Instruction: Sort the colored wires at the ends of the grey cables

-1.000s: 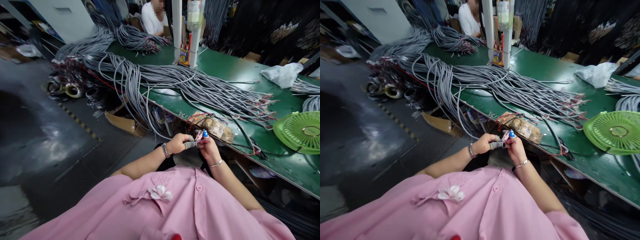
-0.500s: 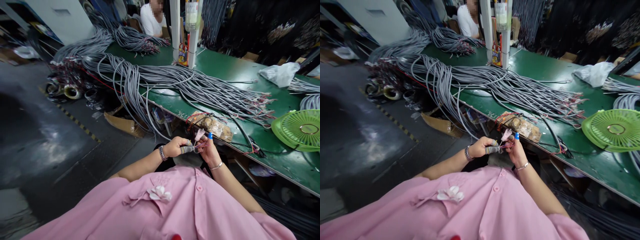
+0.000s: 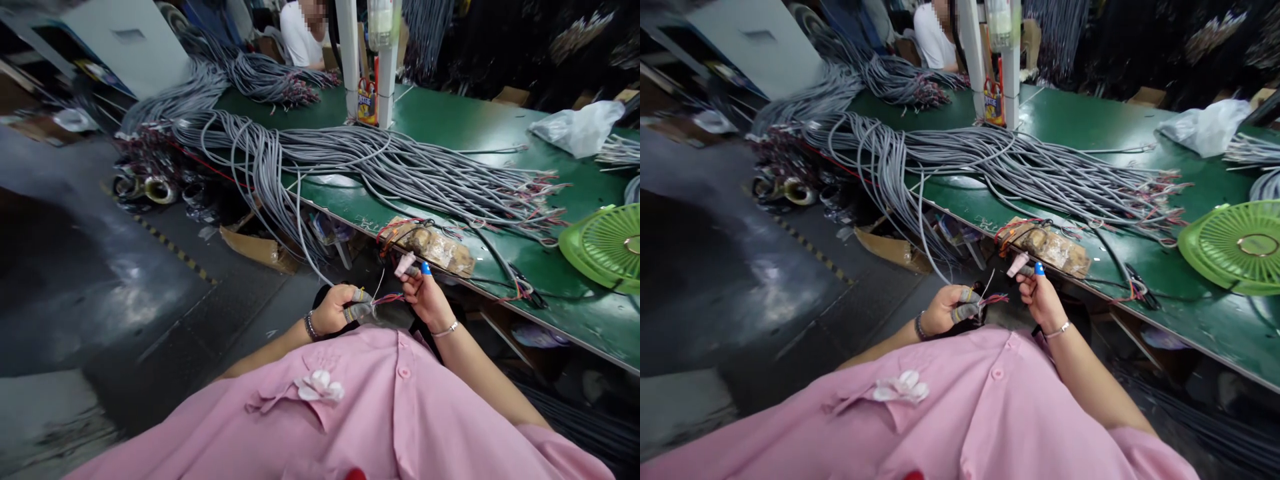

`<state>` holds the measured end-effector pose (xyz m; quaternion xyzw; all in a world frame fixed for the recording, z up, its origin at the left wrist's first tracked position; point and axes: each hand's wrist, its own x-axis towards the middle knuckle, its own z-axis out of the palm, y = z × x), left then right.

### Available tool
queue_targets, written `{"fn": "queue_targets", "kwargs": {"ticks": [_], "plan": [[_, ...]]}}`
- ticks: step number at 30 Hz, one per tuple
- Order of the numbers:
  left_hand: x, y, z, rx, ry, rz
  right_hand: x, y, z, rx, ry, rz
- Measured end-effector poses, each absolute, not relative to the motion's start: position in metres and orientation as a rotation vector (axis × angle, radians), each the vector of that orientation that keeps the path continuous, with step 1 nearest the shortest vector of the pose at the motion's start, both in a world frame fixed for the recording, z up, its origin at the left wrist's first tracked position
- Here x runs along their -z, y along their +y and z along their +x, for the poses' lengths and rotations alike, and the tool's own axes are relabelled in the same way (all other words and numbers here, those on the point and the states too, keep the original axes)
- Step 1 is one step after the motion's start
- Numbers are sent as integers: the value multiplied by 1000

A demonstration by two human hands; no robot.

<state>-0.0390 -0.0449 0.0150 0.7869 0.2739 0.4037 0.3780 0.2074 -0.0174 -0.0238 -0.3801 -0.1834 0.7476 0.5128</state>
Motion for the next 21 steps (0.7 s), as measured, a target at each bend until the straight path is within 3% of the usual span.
{"fn": "queue_targets", "kwargs": {"ticks": [13, 21], "plan": [[-16, -34, -6, -1061, 843, 2085, -2, -7, 192, -1641, -715, -964], [0, -31, 0, -986, 847, 2091, 4, 1, 184, -1729, -457, -900]]}}
